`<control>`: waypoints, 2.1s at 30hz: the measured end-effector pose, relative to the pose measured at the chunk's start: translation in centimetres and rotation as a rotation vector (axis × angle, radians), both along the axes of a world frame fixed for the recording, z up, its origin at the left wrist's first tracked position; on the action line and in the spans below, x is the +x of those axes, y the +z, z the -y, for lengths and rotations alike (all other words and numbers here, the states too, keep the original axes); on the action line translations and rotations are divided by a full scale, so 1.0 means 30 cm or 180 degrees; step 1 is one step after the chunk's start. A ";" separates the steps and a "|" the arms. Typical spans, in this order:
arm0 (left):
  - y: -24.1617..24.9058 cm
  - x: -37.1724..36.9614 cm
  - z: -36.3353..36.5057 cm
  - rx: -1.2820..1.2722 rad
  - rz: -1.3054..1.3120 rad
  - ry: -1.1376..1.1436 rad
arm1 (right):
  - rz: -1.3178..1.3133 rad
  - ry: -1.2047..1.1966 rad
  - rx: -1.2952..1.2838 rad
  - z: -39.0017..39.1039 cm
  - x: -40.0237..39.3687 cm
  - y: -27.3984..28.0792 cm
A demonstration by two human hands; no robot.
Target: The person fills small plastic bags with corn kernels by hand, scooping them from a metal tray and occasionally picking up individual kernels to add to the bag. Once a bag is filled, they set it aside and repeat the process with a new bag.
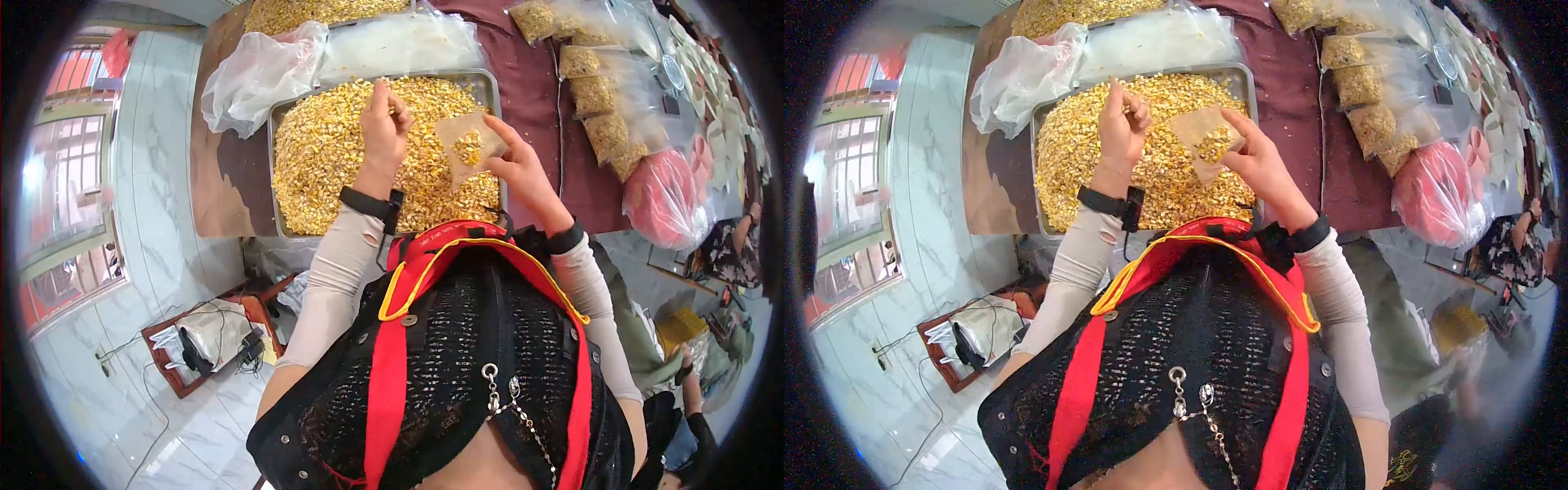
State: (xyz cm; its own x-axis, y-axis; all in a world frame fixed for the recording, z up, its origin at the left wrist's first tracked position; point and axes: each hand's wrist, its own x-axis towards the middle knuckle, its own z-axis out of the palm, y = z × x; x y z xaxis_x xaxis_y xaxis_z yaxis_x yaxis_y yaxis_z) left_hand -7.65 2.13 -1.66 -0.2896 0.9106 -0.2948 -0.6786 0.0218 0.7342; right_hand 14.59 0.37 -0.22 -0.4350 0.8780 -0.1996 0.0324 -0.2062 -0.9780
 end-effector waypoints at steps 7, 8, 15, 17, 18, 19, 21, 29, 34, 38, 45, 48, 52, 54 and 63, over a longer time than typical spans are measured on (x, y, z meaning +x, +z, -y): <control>-0.380 -0.192 0.040 -0.0642 -0.4692 -0.0028 | 0.0163 0.0040 -0.0088 -0.004 -0.008 0.026; -0.409 -0.187 0.050 -0.0650 -0.4685 -0.0015 | 0.0204 0.0041 -0.0035 -0.008 -0.009 0.026; -0.400 -0.060 0.148 0.0887 -0.6872 -0.1014 | 0.0385 0.0059 0.0056 -0.009 0.001 0.014; -0.404 -0.048 0.175 0.1208 -0.6968 -0.1015 | 0.0024 -0.0100 -0.0259 -0.008 -0.015 0.023; -0.401 -0.046 0.187 0.1549 -0.7055 -0.1022 | 0.0020 -0.0087 -0.0256 -0.009 -0.017 0.022; -0.382 -0.046 0.194 0.1605 -0.7153 -0.1097 | 0.0097 -0.0039 -0.0173 -0.010 -0.015 0.020; -0.409 -0.076 0.173 0.1550 -0.7130 -0.1447 | 0.0176 0.0004 -0.0093 -0.009 -0.016 0.023; -0.413 -0.132 0.077 -0.0071 -0.4949 -0.1146 | 0.0232 0.0124 -0.0197 -0.013 0.001 0.034; -0.356 -0.195 0.079 -0.1297 -0.0293 -0.0463 | 0.0273 0.0267 0.0022 -0.019 -0.033 0.070; -0.320 -0.223 0.097 -0.0739 0.3018 -0.0440 | 0.0113 0.0216 0.0142 -0.030 -0.040 0.013; -0.070 -0.086 0.081 -0.0534 0.2237 0.0010 | 0.0412 0.0259 0.0144 -0.021 -0.034 0.007; -0.017 -0.053 0.049 0.0033 0.2070 -0.0485 | 0.0608 0.0246 0.0416 -0.017 -0.039 0.007; 0.118 0.065 0.030 -0.0086 0.1530 -0.0478 | 0.0295 0.0228 0.0334 -0.009 -0.043 -0.012; 0.107 0.112 0.021 0.0089 0.1440 -0.0561 | 0.0400 0.0180 0.0510 -0.007 -0.043 -0.013; 0.072 0.231 0.036 0.0781 0.0050 -0.0363 | 0.0515 0.0220 0.0420 0.005 -0.028 0.023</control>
State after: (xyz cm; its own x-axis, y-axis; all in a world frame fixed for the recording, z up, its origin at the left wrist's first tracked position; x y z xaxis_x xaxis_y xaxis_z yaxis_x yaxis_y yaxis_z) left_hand -0.73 1.06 0.49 -0.1781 0.9819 -0.0649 -0.6932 -0.0784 0.7165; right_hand 13.74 0.21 0.47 -0.4667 0.8704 -0.1570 0.2007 -0.0687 -0.9772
